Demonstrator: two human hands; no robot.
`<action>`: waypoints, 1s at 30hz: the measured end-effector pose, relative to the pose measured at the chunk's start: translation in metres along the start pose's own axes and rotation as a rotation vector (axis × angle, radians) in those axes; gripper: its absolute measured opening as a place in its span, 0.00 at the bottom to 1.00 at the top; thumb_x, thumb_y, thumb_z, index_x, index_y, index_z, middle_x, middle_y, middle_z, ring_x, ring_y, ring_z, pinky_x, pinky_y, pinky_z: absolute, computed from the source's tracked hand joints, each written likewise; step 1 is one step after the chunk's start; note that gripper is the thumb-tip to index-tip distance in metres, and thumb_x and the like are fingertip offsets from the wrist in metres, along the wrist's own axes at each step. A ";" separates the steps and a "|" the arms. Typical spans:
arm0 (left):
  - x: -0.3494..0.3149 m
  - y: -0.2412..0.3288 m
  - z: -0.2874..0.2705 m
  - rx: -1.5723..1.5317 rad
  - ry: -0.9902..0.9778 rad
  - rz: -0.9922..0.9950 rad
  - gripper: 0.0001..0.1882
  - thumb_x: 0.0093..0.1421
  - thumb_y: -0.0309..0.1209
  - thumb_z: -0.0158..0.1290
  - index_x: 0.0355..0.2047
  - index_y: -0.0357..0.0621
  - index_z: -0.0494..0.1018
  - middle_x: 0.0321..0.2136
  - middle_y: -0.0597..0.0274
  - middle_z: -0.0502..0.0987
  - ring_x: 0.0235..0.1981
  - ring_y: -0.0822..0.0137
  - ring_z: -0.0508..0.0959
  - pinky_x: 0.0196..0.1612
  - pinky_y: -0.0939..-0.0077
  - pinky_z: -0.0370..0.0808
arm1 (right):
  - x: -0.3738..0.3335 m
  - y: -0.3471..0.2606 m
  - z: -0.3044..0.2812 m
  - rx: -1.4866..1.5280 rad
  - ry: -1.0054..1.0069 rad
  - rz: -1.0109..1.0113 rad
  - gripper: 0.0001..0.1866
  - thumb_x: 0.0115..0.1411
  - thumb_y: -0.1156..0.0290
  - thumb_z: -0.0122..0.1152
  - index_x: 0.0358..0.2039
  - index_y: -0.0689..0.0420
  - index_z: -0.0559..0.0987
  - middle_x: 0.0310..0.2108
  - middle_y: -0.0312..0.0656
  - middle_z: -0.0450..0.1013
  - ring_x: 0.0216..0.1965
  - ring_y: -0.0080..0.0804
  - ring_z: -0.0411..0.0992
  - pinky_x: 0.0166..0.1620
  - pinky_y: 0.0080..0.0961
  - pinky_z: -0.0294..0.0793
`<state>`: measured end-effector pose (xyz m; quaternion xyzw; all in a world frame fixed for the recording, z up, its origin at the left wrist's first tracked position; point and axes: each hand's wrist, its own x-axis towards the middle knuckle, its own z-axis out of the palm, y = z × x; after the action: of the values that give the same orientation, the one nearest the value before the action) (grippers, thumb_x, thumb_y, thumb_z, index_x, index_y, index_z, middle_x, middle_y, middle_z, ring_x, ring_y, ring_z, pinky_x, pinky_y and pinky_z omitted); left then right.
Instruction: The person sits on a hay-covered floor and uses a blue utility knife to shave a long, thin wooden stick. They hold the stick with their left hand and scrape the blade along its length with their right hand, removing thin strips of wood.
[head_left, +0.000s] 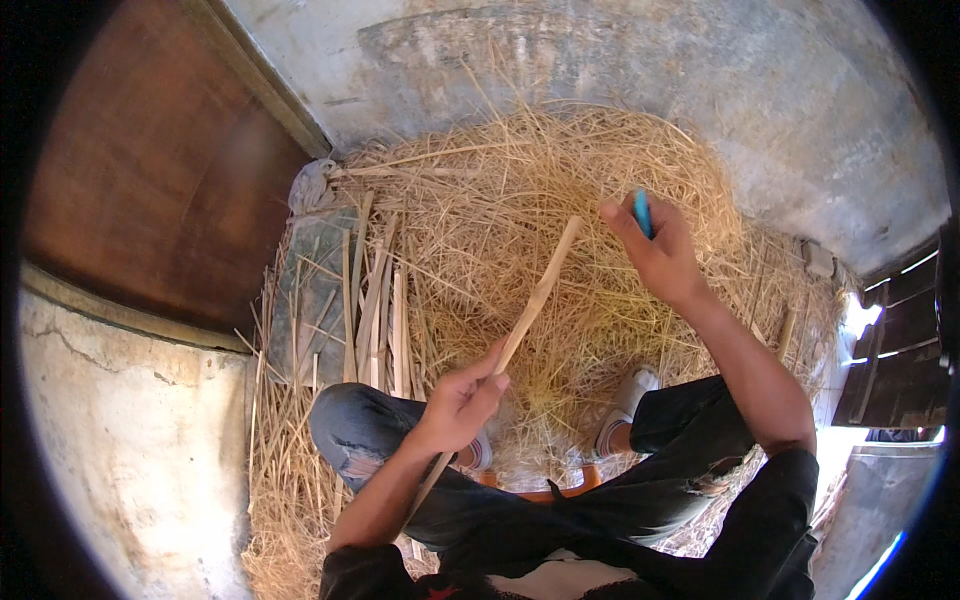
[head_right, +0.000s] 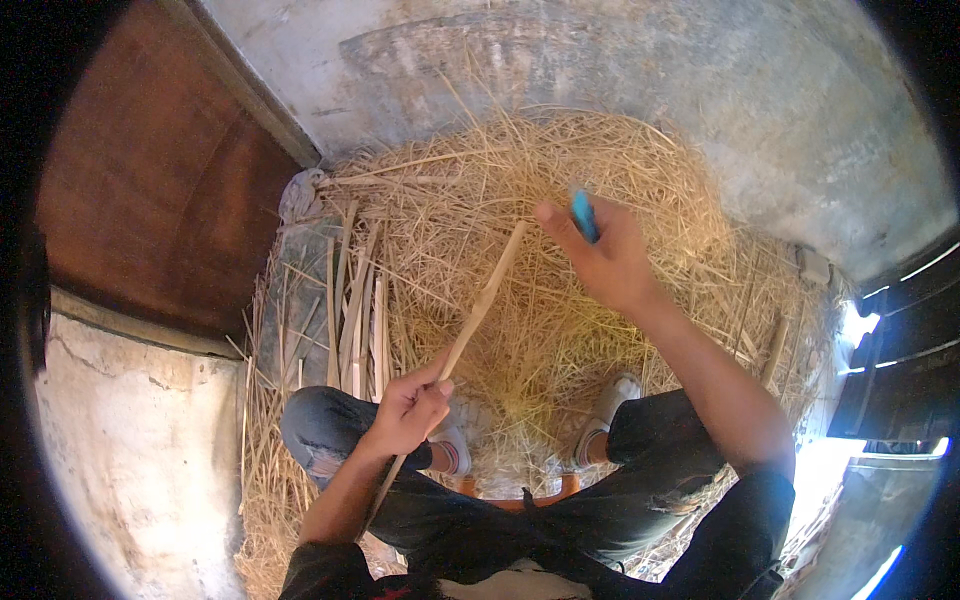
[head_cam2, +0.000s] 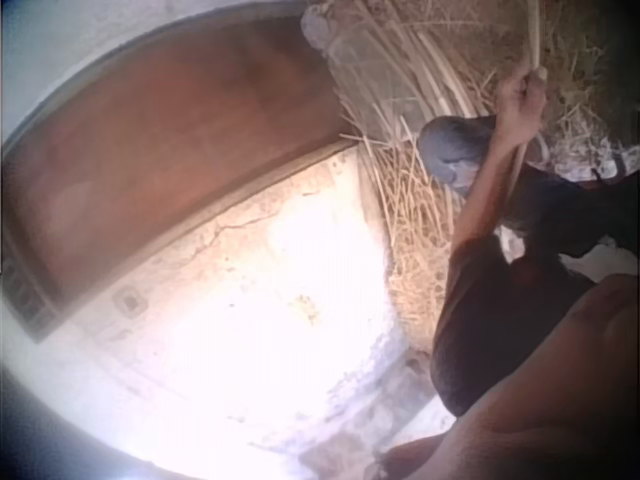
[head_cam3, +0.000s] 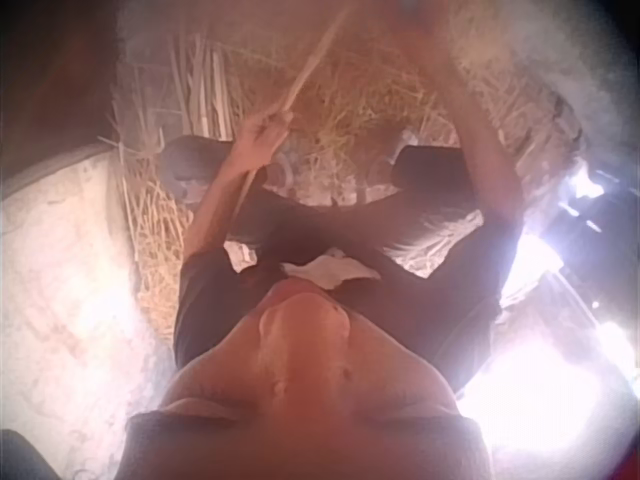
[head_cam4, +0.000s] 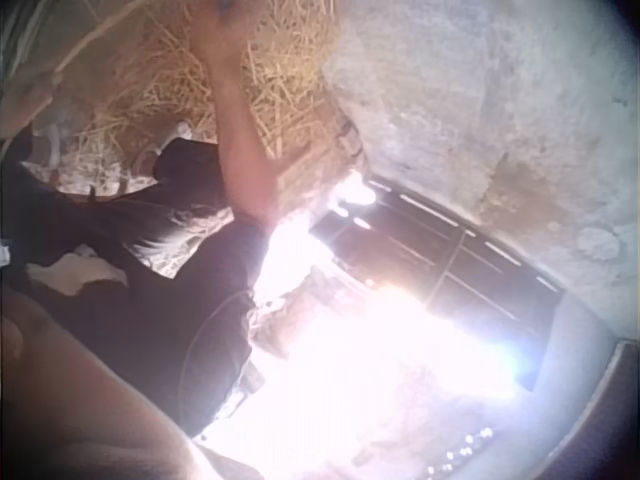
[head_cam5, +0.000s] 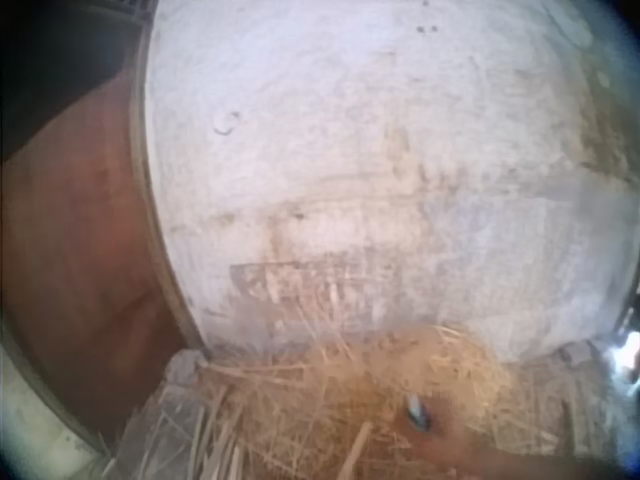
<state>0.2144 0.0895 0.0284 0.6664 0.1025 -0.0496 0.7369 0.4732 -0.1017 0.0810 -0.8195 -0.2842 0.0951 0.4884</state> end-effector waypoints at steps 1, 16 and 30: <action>0.000 -0.005 -0.002 -0.038 -0.007 0.009 0.29 0.72 0.25 0.47 0.71 0.39 0.55 0.20 0.78 0.60 0.19 0.84 0.58 0.22 0.85 0.57 | -0.006 0.003 0.006 0.016 -0.002 -0.073 0.22 0.68 0.53 0.58 0.36 0.64 0.77 0.21 0.45 0.72 0.24 0.40 0.70 0.31 0.39 0.70; -0.011 -0.019 0.001 -0.001 -0.058 -0.005 0.28 0.73 0.30 0.45 0.72 0.42 0.55 0.20 0.78 0.59 0.16 0.83 0.60 0.19 0.84 0.58 | 0.005 0.029 0.009 -0.352 -0.181 -0.144 0.22 0.73 0.55 0.47 0.34 0.63 0.73 0.20 0.56 0.71 0.22 0.57 0.72 0.30 0.52 0.70; 0.004 -0.004 0.003 0.209 0.088 0.036 0.28 0.70 0.25 0.48 0.69 0.35 0.58 0.19 0.73 0.59 0.20 0.80 0.60 0.24 0.82 0.59 | -0.045 -0.020 0.053 -0.443 -0.525 -0.122 0.23 0.71 0.50 0.48 0.42 0.61 0.73 0.19 0.56 0.73 0.26 0.62 0.75 0.30 0.55 0.72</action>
<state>0.2174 0.0860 0.0237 0.7427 0.1173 -0.0174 0.6590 0.4060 -0.0807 0.0656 -0.8348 -0.4622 0.2093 0.2136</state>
